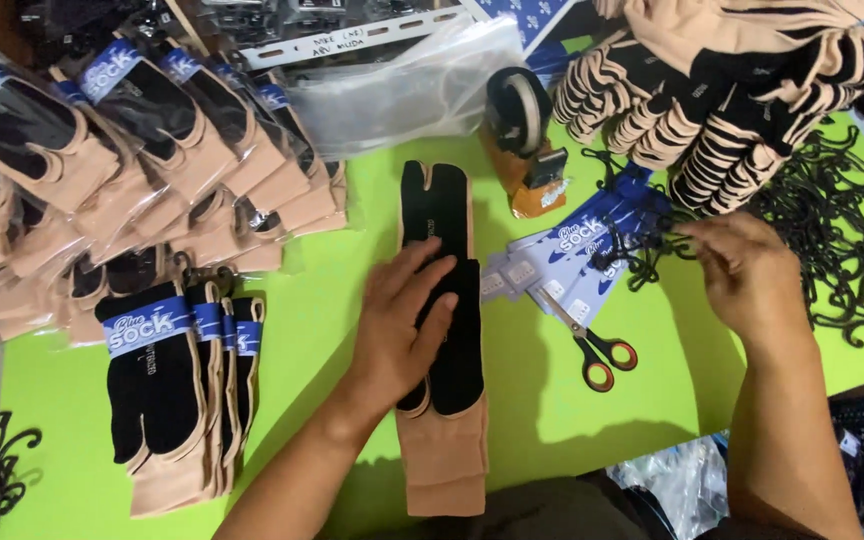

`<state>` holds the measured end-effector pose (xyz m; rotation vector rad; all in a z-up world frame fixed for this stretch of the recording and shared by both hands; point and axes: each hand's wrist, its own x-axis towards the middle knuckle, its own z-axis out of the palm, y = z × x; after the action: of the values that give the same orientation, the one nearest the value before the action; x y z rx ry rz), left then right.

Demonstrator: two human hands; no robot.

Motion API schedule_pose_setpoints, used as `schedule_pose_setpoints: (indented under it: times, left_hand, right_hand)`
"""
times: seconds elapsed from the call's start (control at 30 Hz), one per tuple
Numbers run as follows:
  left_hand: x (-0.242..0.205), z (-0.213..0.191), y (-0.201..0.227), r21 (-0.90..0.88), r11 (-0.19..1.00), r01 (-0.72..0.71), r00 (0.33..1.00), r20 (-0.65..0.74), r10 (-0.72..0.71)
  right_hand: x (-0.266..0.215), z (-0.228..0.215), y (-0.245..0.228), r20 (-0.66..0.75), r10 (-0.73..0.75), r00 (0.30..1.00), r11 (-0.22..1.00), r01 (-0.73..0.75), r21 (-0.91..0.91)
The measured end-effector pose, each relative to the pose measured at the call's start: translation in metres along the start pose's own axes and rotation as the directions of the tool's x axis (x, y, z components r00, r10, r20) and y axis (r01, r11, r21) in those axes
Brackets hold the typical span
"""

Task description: Attaching brand tags and labels to socks and organizing them into stacks on a workspace.

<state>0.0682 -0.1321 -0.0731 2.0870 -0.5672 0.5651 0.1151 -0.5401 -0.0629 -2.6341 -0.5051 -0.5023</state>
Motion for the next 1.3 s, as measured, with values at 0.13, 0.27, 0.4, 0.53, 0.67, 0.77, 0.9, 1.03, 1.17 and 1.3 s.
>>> schedule_pose_setpoints:
  times: [0.13,0.27,0.4,0.53,0.67,0.77,0.9,1.03,1.17,1.3]
  left_hand:
    - [0.023,0.016,0.034,-0.013,0.999,0.038,0.981,0.192,-0.034]
    - [0.026,0.053,0.033,-0.312,0.938,0.149,0.983,0.153,-0.105]
    - [0.022,0.055,0.027,-0.642,0.744,0.185,0.978,0.046,-0.204]
    - [0.024,0.044,0.005,-0.631,0.750,0.199,0.971,0.022,-0.240]
    - [0.036,-0.004,0.007,-0.351,0.905,0.240,0.971,0.086,-0.224]
    - [0.035,-0.027,-0.014,0.051,0.925,0.377,0.903,0.200,-0.379]
    - [0.027,-0.024,-0.034,0.030,0.786,0.618,0.763,0.221,-0.608]
    - [0.021,-0.014,-0.002,-0.029,0.697,0.716,0.683,0.231,-0.693]
    - [0.008,0.006,-0.002,-0.222,0.760,0.611,0.791,0.138,-0.596]
    - [0.015,0.000,0.012,-0.293,0.830,0.475,0.875,0.053,-0.482]
  right_hand:
    - [0.027,0.004,-0.068,0.072,-0.294,0.953,0.903,0.252,0.349]
    - [0.043,0.039,-0.111,-0.048,-0.157,0.986,0.669,0.142,0.730]
    - [0.044,0.080,-0.143,0.192,0.222,0.956,0.095,-0.217,0.971]
    - [0.058,0.116,-0.135,0.189,0.052,0.981,0.013,-0.190,0.982]
    - [0.079,0.093,-0.168,0.075,0.014,0.997,0.346,-0.075,0.935]
    - [0.096,0.112,-0.148,-0.025,-0.037,0.999,0.524,0.041,0.851]
    - [0.109,0.126,-0.150,0.080,-0.135,0.988,0.624,0.022,0.781]
    - [0.111,0.117,-0.167,0.059,-0.275,0.960,0.525,0.099,0.846]
    - [0.111,0.104,-0.182,0.178,-0.360,0.916,0.380,-0.030,0.925]
    - [0.121,0.073,-0.189,0.319,-0.476,0.820,0.533,-0.019,0.846]
